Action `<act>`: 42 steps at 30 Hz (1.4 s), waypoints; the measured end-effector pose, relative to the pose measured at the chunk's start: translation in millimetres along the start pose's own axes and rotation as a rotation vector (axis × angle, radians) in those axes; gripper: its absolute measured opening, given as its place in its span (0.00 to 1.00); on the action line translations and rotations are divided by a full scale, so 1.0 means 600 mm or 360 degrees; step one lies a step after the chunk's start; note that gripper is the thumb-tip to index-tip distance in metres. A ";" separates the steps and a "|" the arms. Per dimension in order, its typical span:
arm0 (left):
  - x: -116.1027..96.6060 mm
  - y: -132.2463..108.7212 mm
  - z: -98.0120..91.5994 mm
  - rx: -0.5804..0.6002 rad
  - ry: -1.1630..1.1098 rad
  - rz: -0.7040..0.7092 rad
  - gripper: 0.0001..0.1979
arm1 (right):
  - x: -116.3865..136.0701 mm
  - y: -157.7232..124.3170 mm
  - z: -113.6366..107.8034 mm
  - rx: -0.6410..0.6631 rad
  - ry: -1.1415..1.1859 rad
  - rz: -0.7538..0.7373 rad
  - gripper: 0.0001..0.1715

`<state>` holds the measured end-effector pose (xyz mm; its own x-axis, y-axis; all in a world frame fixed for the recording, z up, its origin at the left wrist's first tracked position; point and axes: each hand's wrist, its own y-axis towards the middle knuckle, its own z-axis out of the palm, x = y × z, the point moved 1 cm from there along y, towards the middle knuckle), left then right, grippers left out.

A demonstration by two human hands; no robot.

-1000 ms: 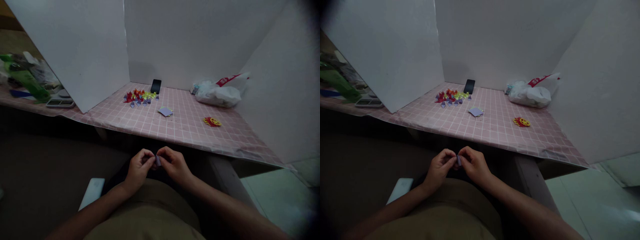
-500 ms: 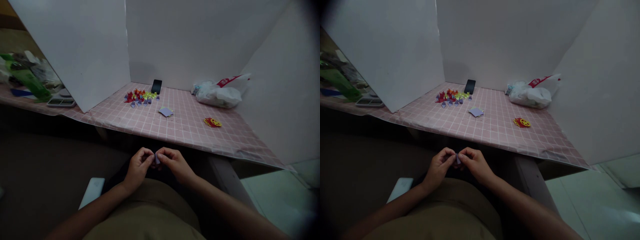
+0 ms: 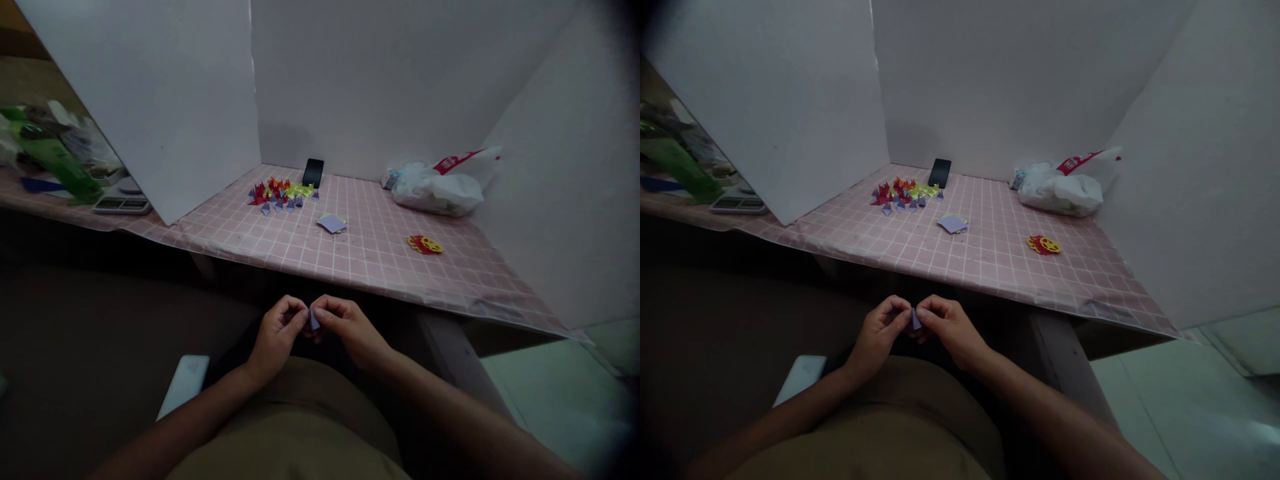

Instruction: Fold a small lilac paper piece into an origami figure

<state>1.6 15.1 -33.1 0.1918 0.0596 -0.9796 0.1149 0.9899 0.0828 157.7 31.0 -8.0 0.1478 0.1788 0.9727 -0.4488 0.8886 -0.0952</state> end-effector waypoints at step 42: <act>-0.005 -0.006 0.002 -0.0156 0.0291 0.0064 0.05 | 0.004 -0.008 0.009 -0.0353 -0.1230 -0.0700 0.08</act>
<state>1.5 11.0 -30.4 0.0135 0.1127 -0.9935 0.0137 0.9935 0.1129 155.2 25.0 -4.3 -0.4015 -0.4561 0.7942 -0.3002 0.8848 0.3563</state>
